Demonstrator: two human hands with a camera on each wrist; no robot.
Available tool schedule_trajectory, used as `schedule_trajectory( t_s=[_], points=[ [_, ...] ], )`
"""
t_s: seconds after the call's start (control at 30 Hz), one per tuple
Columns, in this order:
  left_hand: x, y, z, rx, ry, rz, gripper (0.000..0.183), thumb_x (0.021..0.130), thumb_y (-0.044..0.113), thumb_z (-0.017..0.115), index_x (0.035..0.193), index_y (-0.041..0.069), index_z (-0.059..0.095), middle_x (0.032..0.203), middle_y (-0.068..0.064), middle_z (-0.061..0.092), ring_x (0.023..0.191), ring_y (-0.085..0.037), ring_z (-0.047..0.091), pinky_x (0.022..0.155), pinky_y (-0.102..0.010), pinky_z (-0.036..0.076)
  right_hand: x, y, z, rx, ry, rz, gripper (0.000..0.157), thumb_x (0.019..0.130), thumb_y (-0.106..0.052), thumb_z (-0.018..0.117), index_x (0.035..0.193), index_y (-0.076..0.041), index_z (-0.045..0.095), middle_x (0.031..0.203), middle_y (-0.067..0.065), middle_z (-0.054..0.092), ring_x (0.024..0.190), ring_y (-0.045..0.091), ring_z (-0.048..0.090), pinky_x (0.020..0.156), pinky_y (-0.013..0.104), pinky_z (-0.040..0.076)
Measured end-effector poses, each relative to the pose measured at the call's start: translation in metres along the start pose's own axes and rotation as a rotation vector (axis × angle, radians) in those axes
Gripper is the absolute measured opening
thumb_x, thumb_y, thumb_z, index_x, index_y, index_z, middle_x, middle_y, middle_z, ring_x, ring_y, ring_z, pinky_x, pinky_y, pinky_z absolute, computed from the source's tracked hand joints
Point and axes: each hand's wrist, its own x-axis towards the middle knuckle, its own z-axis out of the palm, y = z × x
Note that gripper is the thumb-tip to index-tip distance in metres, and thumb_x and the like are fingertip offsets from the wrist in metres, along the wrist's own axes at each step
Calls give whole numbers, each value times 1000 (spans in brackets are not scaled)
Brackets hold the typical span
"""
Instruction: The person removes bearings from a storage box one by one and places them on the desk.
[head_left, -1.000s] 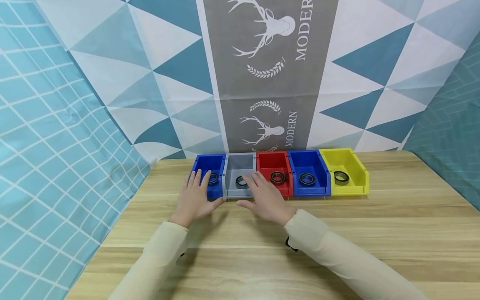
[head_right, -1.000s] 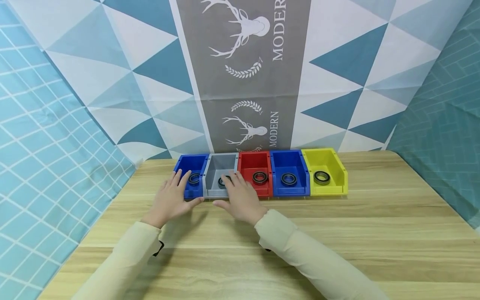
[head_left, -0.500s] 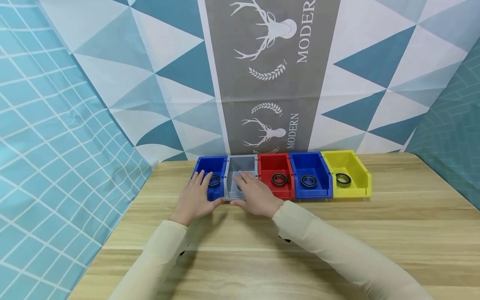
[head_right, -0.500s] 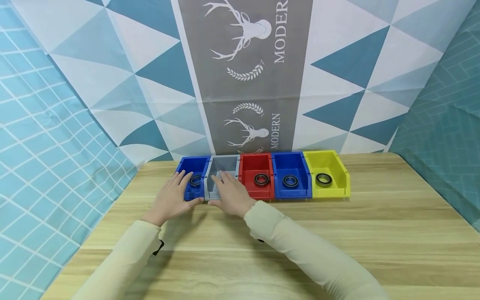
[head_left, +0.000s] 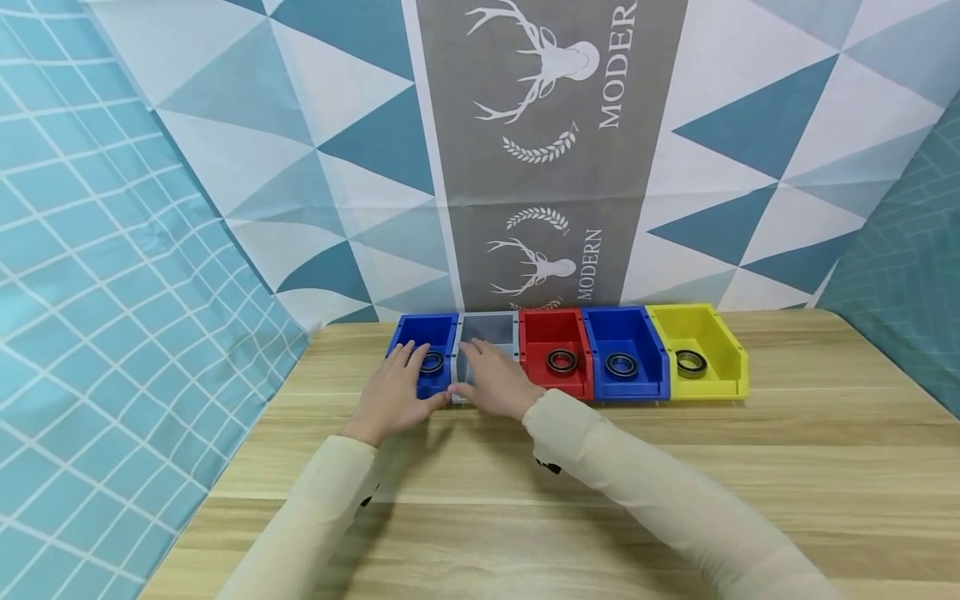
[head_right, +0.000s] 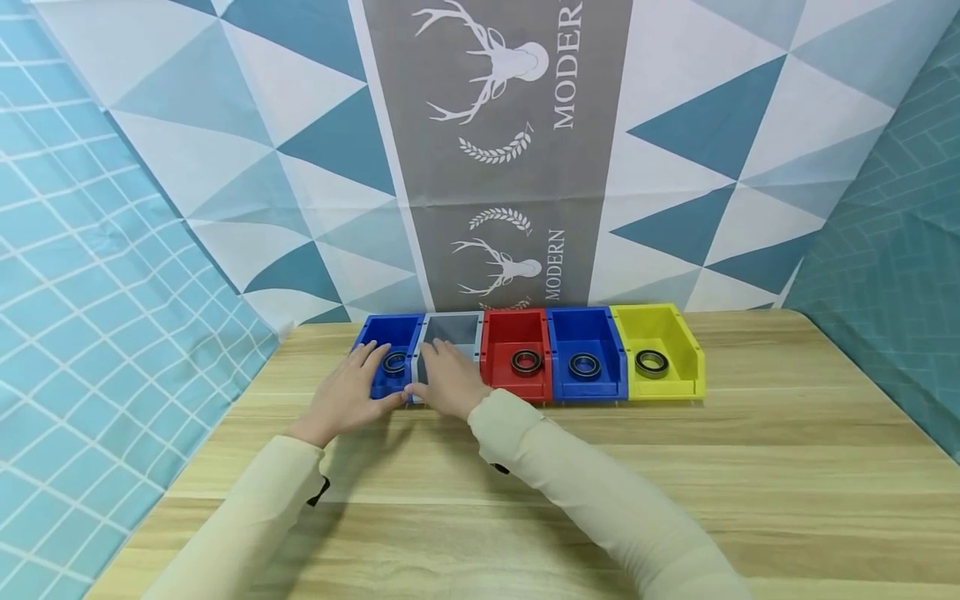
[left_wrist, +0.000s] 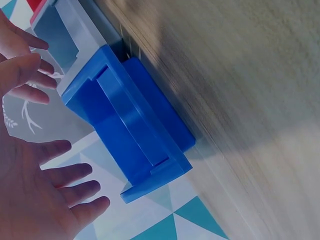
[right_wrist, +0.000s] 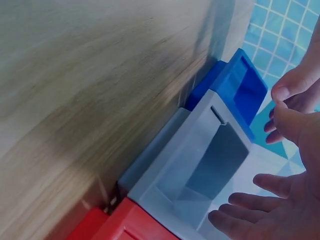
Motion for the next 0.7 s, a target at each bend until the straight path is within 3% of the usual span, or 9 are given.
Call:
schedule_trajectory(
  t_s=[0.2, 0.43, 0.7],
  points=[
    [2, -2, 0, 29, 7, 22, 80, 84, 45, 63, 145, 0, 36, 150, -28, 36, 141, -46, 32, 114, -55, 30, 7, 0, 4, 93, 16, 54, 72, 91, -40, 63, 147, -5, 33, 153, 18, 36, 141, 33, 39, 112, 48, 37],
    [1, -5, 0, 32, 13, 17, 80, 84, 43, 63, 145, 1, 36, 150, -27, 36, 142, -45, 32, 115, -55, 30, 17, -1, 11, 177, 17, 100, 74, 91, -40, 62, 148, -3, 32, 152, 16, 38, 140, 32, 41, 112, 47, 38],
    [3, -9, -4, 57, 18, 14, 79, 83, 43, 62, 145, 0, 36, 150, -27, 36, 142, -44, 32, 114, -54, 31, 27, -5, 18, 307, 37, 136, 72, 92, -37, 63, 146, -2, 32, 139, 16, 51, 125, 29, 55, 104, 46, 46]
  ],
)
